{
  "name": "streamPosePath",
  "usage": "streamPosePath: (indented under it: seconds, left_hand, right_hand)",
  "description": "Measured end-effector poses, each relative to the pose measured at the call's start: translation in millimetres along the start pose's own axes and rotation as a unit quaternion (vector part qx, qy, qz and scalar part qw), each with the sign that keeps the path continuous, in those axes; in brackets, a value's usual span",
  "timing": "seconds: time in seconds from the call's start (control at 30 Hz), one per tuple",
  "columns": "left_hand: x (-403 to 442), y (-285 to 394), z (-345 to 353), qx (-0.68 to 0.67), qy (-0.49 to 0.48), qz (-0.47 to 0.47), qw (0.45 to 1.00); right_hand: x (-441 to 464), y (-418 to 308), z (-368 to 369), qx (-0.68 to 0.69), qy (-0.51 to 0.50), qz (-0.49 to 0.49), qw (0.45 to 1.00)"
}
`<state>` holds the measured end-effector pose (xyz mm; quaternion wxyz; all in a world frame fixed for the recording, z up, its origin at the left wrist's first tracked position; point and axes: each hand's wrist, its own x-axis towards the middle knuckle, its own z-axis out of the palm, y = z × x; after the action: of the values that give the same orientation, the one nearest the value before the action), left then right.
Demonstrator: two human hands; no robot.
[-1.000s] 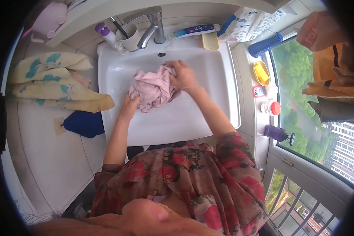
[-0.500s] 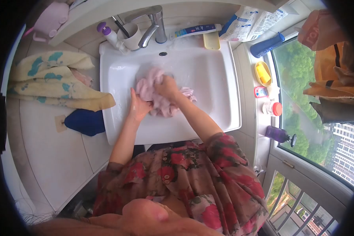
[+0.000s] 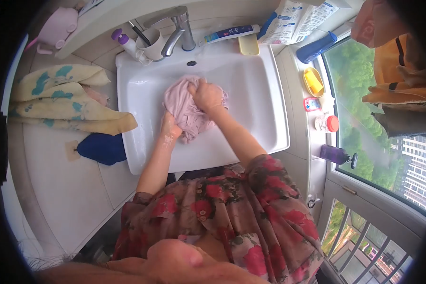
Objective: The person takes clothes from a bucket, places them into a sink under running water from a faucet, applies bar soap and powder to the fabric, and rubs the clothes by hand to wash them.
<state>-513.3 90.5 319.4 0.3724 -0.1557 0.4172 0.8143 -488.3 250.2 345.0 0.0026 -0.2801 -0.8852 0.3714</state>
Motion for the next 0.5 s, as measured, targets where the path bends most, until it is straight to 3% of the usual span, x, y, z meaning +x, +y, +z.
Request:
streamPosePath:
  seconds: [0.07, 0.1, 0.13, 0.17, 0.2, 0.23, 0.27, 0.33, 0.4, 0.43, 0.47, 0.5]
  left_hand:
    - [-3.2, 9.7, -7.9, -0.002, 0.007, -0.012, 1.0]
    - [-7.8, 24.0, -15.5, 0.175, -0.022, 0.017, 0.984]
    - [-12.7, 39.5, -23.0, 0.347, -0.049, 0.048, 0.935]
    - [-22.8, 56.7, -23.2, 0.433, 0.008, -0.037, 0.901]
    - [-38.1, 68.8, -18.5, 0.433, 0.011, -0.035, 0.901]
    - [-52.8, 79.5, -12.4, 0.361, 0.002, -0.044, 0.932]
    - [-59.7, 83.8, -9.8, 0.286, -0.007, -0.055, 0.957]
    - [-53.8, 74.7, -17.2, 0.234, 0.017, -0.073, 0.969]
    - [-30.1, 61.8, -24.4, 0.034, -0.082, -0.123, 0.988]
    - [-32.1, 55.8, -2.7, 0.036, -0.01, -0.094, 0.995]
    - [-13.4, 42.6, -22.7, 0.034, -0.009, -0.1, 0.994]
    - [20.4, 22.2, -58.8, 0.034, -0.005, -0.019, 0.999]
  right_hand:
    - [10.0, 17.9, -8.9, 0.027, -0.036, -0.025, 0.999]
    - [15.3, 31.5, -11.9, 0.054, -0.07, -0.048, 0.995]
    - [24.4, 51.4, -17.5, 0.053, -0.07, -0.05, 0.995]
    - [36.7, 77.9, -19.4, 0.025, -0.078, -0.074, 0.994]
    - [43.5, 93.4, -21.1, -0.001, -0.086, -0.097, 0.992]
    - [46.1, 89.0, -33.4, -0.015, -0.149, -0.016, 0.989]
    - [45.8, 85.9, -20.4, -0.014, -0.149, -0.016, 0.989]
    - [39.1, 67.8, 27.5, 0.061, -0.165, 0.0, 0.984]
    - [-2.2, 5.5, 18.5, 0.278, -0.168, 0.056, 0.944]
    - [-14.1, -10.6, 37.6, 0.292, -0.123, -0.004, 0.948]
    - [-30.3, -19.2, 56.2, 0.305, -0.08, -0.058, 0.947]
    - [-48.9, -34.8, 50.3, 0.337, -0.149, -0.075, 0.926]
